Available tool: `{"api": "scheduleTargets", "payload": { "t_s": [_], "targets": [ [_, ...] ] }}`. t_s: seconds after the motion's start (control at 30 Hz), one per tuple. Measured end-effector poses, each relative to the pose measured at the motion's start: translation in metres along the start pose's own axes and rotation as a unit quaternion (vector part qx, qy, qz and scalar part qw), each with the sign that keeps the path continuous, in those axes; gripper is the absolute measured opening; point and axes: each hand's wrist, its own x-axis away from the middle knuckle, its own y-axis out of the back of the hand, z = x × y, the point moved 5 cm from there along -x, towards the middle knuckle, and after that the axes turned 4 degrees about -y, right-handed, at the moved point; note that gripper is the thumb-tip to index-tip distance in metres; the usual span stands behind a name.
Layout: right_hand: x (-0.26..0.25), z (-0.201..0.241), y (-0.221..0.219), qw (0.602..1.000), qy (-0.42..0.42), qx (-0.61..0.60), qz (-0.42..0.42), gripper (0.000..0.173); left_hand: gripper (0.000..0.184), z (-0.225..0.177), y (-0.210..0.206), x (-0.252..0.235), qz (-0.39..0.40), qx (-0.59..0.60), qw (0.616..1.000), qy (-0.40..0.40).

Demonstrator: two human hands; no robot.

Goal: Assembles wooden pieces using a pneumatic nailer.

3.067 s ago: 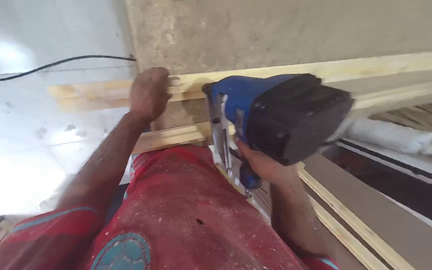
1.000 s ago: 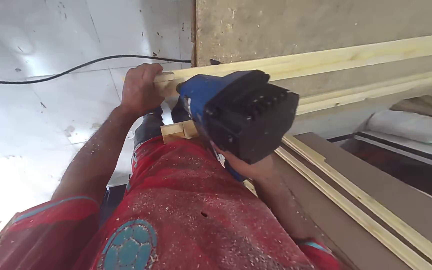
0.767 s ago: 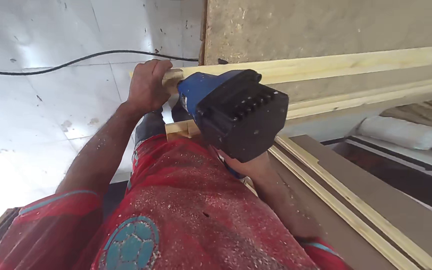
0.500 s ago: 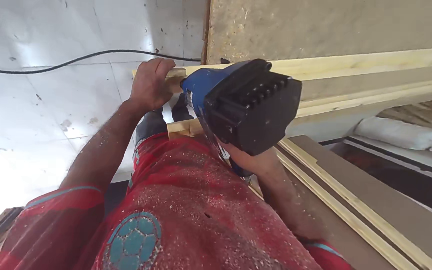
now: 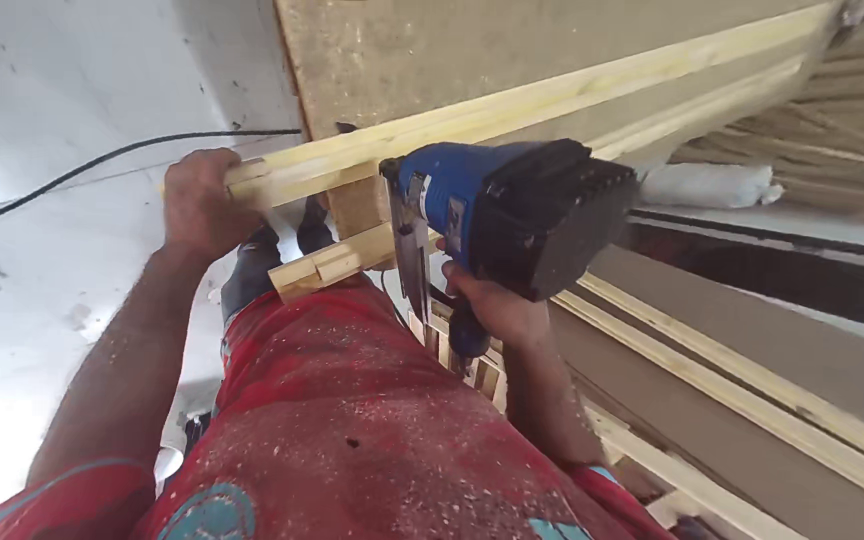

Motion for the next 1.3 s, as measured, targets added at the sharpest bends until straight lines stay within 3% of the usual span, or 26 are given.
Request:
{"api": "scheduleTargets", "payload": {
  "t_s": [0.2, 0.4, 0.6, 0.97, 1.07, 1.2, 1.3],
  "targets": [
    [-0.015, 0.002, 0.022, 0.998, 0.023, -0.047, -0.027, 0.018, 0.064, -0.003, 0.000, -0.001, -0.009, -0.012, 1.000, 0.007],
    [-0.022, 0.002, 0.005, 0.997, 0.018, -0.062, 0.028, 0.018, 0.065, 0.000, -0.003, 0.003, -0.021, -0.005, 1.000, -0.001],
    [-0.030, -0.002, -0.022, 0.999, 0.009, -0.006, 0.051, 0.019, 0.063, 0.001, -0.003, 0.001, -0.039, -0.002, 0.999, -0.007],
    [-0.021, 0.012, -0.016, 0.997, 0.020, 0.057, 0.041, 0.019, 0.067, 0.000, -0.004, 0.002, -0.031, -0.017, 0.999, -0.019],
    [0.006, -0.018, 0.000, 0.998, 0.043, 0.033, 0.022, 0.035, 0.070, 0.000, -0.004, 0.007, -0.018, -0.022, 1.000, -0.005],
    [0.060, -0.100, 0.018, 0.997, 0.003, 0.070, -0.014, 0.053, 0.077, -0.003, 0.000, 0.007, 0.039, -0.016, 0.998, 0.043],
    [0.089, -0.137, 0.026, 0.998, -0.027, 0.035, -0.041, 0.049, 0.057, -0.004, 0.004, 0.006, 0.040, 0.006, 0.998, 0.040]
  ]
}}
